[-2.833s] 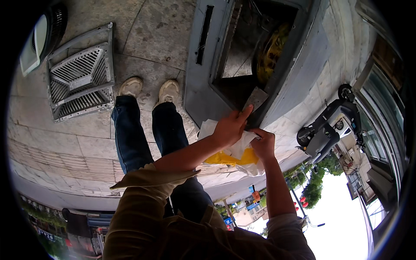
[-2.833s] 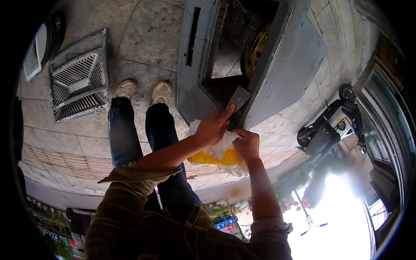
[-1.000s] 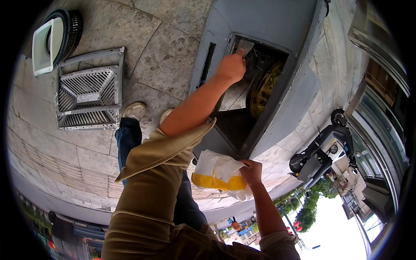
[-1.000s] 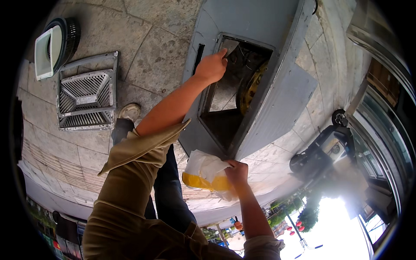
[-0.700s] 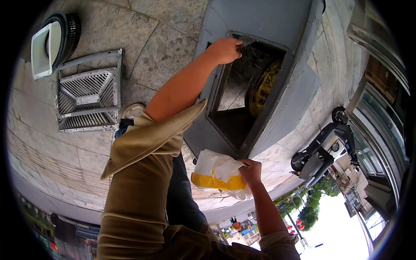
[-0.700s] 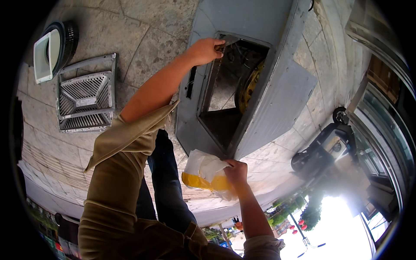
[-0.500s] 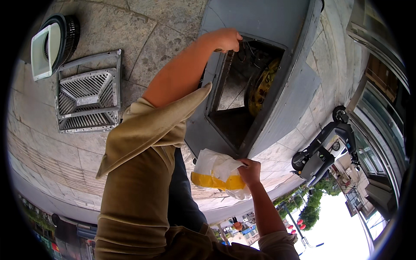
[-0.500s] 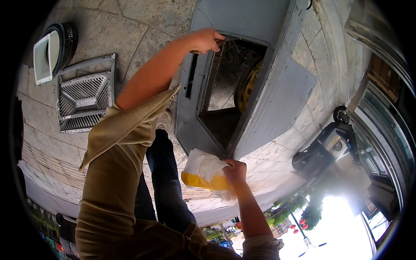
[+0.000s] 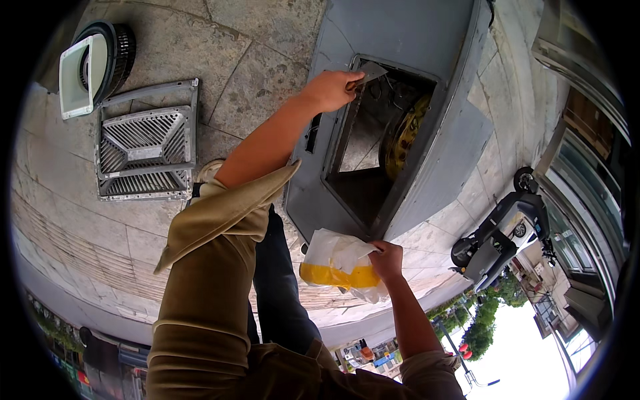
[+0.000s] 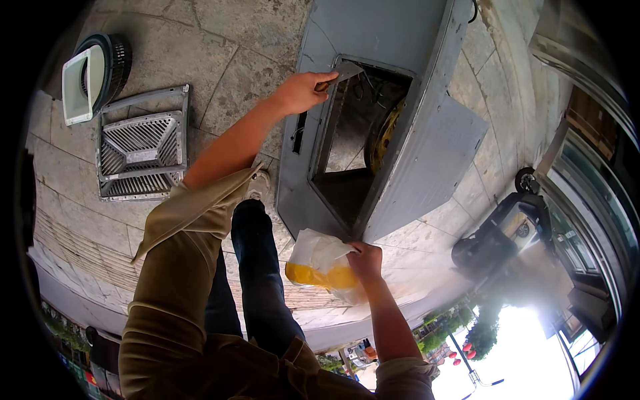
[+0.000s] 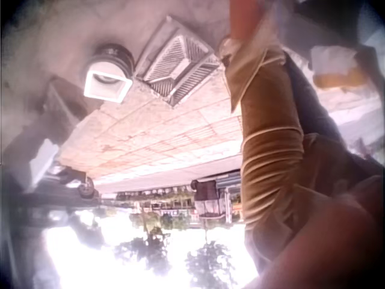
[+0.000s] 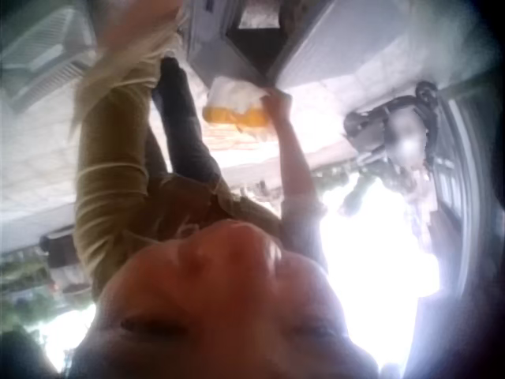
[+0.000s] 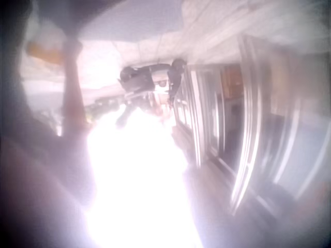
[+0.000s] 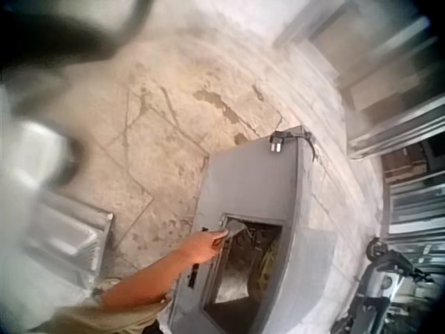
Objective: The person retrieves a yellow adhesive strip and a scraper tool from a cluttered workshop. They carry two metal buckets and the adhesive outside, then kneel to apply the adhesive to the edges of a large metal appliance casing using the scraper. The person works on sealing the seams of the casing while holding the adhesive roll.
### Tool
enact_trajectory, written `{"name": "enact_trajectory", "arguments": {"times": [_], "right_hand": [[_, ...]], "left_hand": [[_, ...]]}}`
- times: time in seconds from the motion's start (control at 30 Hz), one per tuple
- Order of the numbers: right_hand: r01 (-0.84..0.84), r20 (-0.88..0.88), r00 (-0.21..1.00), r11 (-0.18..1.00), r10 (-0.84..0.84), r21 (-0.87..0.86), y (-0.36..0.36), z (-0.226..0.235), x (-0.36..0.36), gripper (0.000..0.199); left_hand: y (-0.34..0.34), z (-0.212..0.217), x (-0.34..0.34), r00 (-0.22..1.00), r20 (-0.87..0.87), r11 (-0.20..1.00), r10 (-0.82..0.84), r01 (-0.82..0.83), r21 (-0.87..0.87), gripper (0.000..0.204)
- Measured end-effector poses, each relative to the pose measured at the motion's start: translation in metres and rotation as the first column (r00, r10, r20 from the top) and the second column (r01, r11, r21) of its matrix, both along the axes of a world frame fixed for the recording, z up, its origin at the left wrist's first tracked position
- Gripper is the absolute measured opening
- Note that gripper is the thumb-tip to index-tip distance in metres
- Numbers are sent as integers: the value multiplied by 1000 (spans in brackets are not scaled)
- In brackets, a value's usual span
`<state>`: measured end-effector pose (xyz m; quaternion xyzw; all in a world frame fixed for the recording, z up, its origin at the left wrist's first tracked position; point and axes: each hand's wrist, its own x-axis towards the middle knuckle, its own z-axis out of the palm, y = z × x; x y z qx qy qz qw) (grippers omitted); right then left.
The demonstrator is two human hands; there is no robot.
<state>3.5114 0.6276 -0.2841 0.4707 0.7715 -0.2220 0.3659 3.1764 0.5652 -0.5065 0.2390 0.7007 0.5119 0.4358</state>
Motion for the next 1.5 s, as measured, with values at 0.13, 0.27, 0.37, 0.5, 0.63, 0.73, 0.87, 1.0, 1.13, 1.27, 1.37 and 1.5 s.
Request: {"name": "enact_trajectory", "arguments": {"times": [0.13, 0.27, 0.37, 0.5, 0.63, 0.73, 0.87, 1.0, 1.13, 1.27, 1.37, 1.5], "right_hand": [[-3, -15, 1000, 1000, 3, -4, 2, -4, 10, 21], [4, -13, 1000, 1000, -3, 10, 0, -4, 8, 22], [44, -11, 999, 999, -44, 12, -2, -3, 3, 22], [31, -13, 999, 999, -31, 13, -1, -4, 2, 23], [43, -16, 999, 999, -43, 19, -2, -3, -1, 24], [24, -37, 999, 1000, -24, 10, 0, -3, 1, 26], [27, -42, 999, 1000, -27, 9, 1, -3, 1, 27], [-3, -39, 999, 1000, 4, 16, 1, -5, 4, 27], [43, -27, 999, 999, -43, 1, 0, -3, -3, 28], [36, -52, 998, 999, -36, -7, 3, -5, 0, 27], [-14, -80, 997, 1000, 14, -4, 3, -4, 5, 27], [55, -55, 997, 998, -56, -23, 1, -1, -6, 26]], "left_hand": [[15, 4, 4, 953, -303, 995, -16, -14, -97, 50], [22, -5, 13, 923, -384, 979, -19, -60, -193, 49], [26, -42, 18, 853, -517, 971, 76, -180, -155, 45], [36, -62, 8, 782, -595, 955, 188, -288, -76, 40], [39, -67, 9, 725, -670, 960, 158, -273, -68, 35], [40, -71, 9, 733, -661, 961, 162, -268, -62, 35], [46, -76, 4, 738, -657, 966, 155, -254, -57, 36], [58, -84, -1, 680, -723, 964, 117, -252, -81, 42], [79, -79, -1, 693, -710, 971, 128, -232, -51, 30], [83, -84, 1, 818, -420, 919, 393, -355, 169, 26], [80, -82, 7, 846, -212, 855, 490, -419, 306, 20], [63, -81, 12, 878, -115, 861, 464, -416, 292, 15]]}}
